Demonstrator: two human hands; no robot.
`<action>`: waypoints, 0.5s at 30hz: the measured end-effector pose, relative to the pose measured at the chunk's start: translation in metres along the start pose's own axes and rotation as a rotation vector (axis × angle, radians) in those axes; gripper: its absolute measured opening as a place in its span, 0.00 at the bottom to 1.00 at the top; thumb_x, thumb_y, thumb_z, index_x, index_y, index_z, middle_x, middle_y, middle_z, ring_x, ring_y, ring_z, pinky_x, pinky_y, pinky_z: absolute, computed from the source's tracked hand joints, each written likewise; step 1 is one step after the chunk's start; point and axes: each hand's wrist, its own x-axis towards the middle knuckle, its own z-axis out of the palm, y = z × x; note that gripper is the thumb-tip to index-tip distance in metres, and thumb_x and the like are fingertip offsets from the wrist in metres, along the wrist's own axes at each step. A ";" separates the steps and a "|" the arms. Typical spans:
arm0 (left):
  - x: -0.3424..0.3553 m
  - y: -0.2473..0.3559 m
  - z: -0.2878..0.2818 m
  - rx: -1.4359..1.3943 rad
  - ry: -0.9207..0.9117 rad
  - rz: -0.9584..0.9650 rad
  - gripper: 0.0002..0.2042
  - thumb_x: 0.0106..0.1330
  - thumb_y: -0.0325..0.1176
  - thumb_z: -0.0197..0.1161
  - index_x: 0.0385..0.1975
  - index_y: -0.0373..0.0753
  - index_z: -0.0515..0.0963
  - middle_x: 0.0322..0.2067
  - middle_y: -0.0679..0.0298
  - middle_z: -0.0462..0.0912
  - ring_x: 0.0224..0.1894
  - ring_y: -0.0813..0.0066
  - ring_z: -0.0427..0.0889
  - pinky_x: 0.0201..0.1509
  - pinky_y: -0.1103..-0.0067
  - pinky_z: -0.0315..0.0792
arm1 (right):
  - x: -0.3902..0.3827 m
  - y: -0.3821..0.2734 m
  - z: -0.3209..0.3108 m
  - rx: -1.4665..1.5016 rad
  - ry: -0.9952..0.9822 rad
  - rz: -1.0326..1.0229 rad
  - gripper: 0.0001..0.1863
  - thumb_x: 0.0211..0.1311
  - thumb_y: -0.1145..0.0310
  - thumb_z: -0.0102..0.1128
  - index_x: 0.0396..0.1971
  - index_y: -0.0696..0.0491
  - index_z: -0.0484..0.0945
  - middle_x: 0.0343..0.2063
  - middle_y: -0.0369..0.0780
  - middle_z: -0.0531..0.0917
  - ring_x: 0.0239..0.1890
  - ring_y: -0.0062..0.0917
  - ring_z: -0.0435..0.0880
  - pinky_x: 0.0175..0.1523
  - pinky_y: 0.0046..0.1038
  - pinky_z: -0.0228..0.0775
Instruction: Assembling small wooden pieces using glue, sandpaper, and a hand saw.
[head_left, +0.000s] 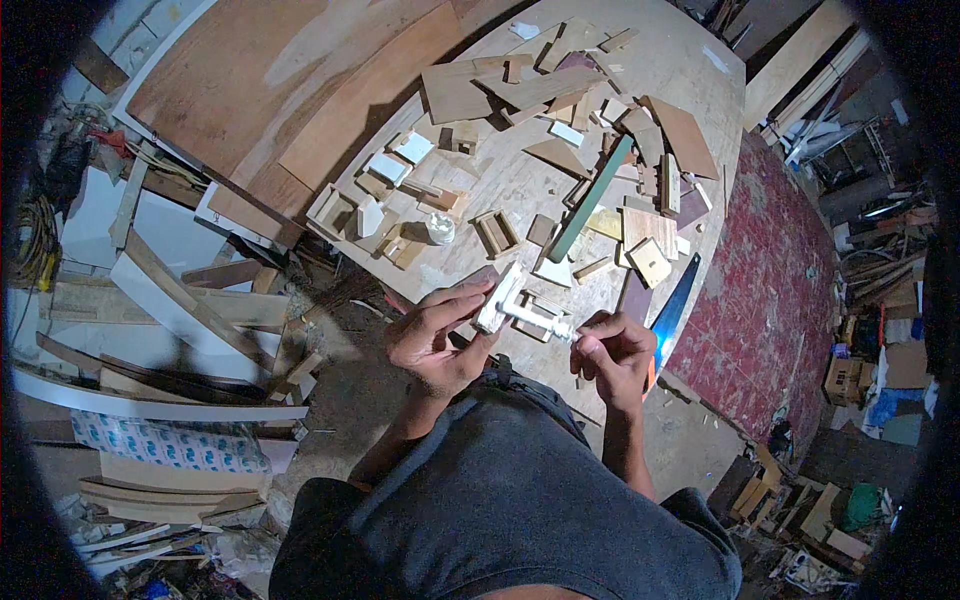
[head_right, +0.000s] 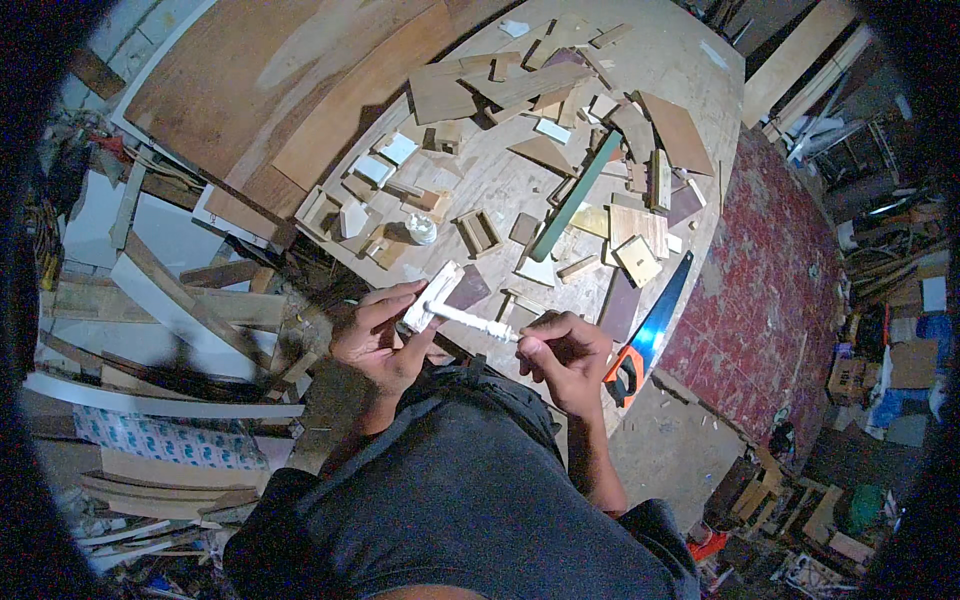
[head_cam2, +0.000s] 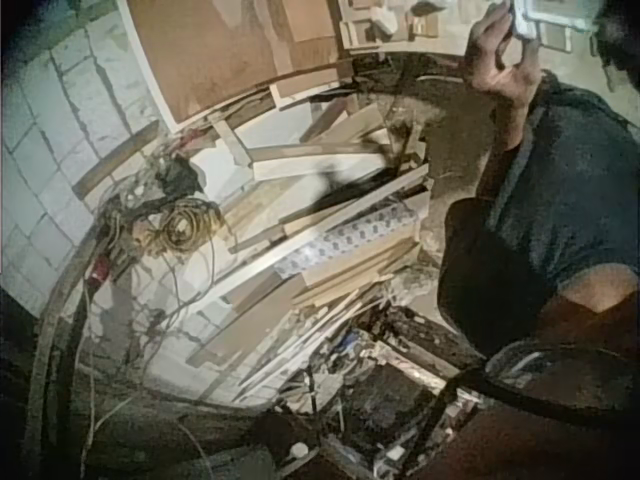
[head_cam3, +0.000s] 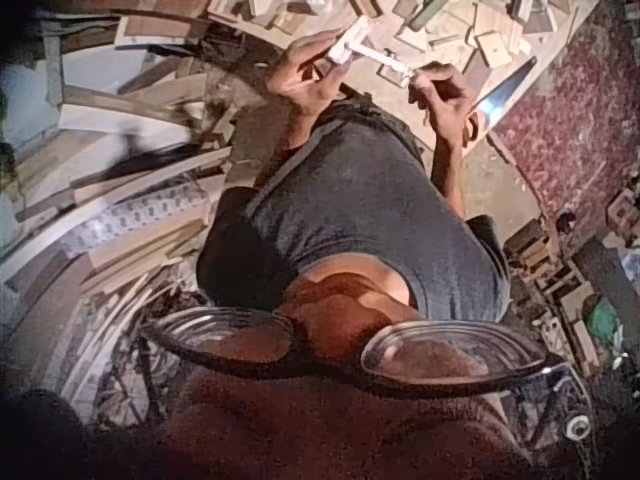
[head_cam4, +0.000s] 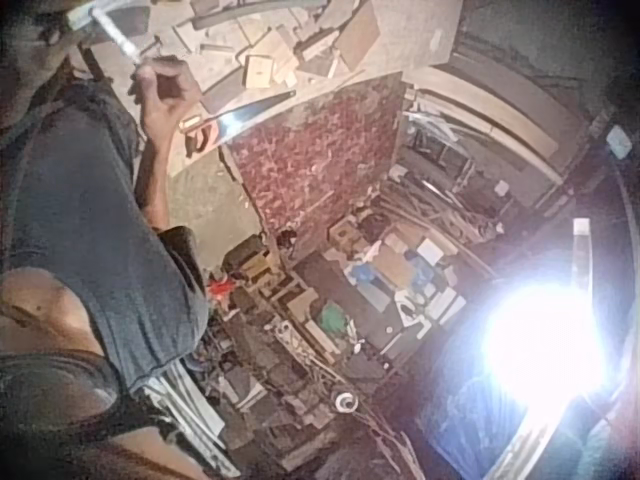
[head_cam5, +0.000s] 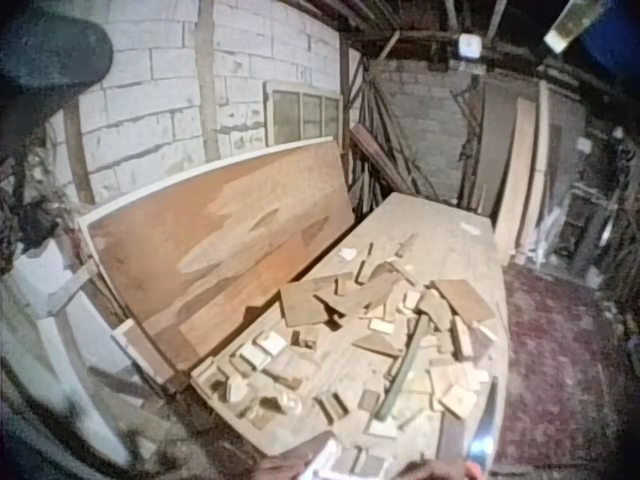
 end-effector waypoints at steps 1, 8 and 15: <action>0.001 0.001 0.000 0.003 0.009 0.003 0.17 0.49 0.16 0.68 0.41 0.27 0.77 0.42 0.46 0.84 0.47 0.57 0.85 0.53 0.66 0.81 | -0.001 -0.002 0.000 -0.015 -0.025 -0.004 0.04 0.60 0.77 0.65 0.30 0.61 0.79 0.22 0.42 0.81 0.16 0.19 0.78 0.16 0.18 0.64; 0.000 -0.004 -0.008 0.095 -0.136 0.073 0.20 0.49 0.12 0.69 0.44 0.25 0.74 0.46 0.40 0.79 0.49 0.57 0.82 0.53 0.70 0.78 | 0.004 -0.005 -0.010 -0.016 0.056 -0.063 0.05 0.60 0.77 0.65 0.29 0.61 0.78 0.23 0.43 0.81 0.17 0.20 0.78 0.16 0.19 0.64; 0.003 -0.008 -0.005 0.086 -0.116 0.108 0.20 0.49 0.13 0.70 0.43 0.25 0.75 0.45 0.41 0.80 0.47 0.58 0.83 0.51 0.72 0.79 | 0.004 -0.006 -0.004 -0.133 0.137 -0.103 0.05 0.56 0.80 0.67 0.29 0.62 0.78 0.25 0.44 0.81 0.18 0.20 0.79 0.19 0.19 0.67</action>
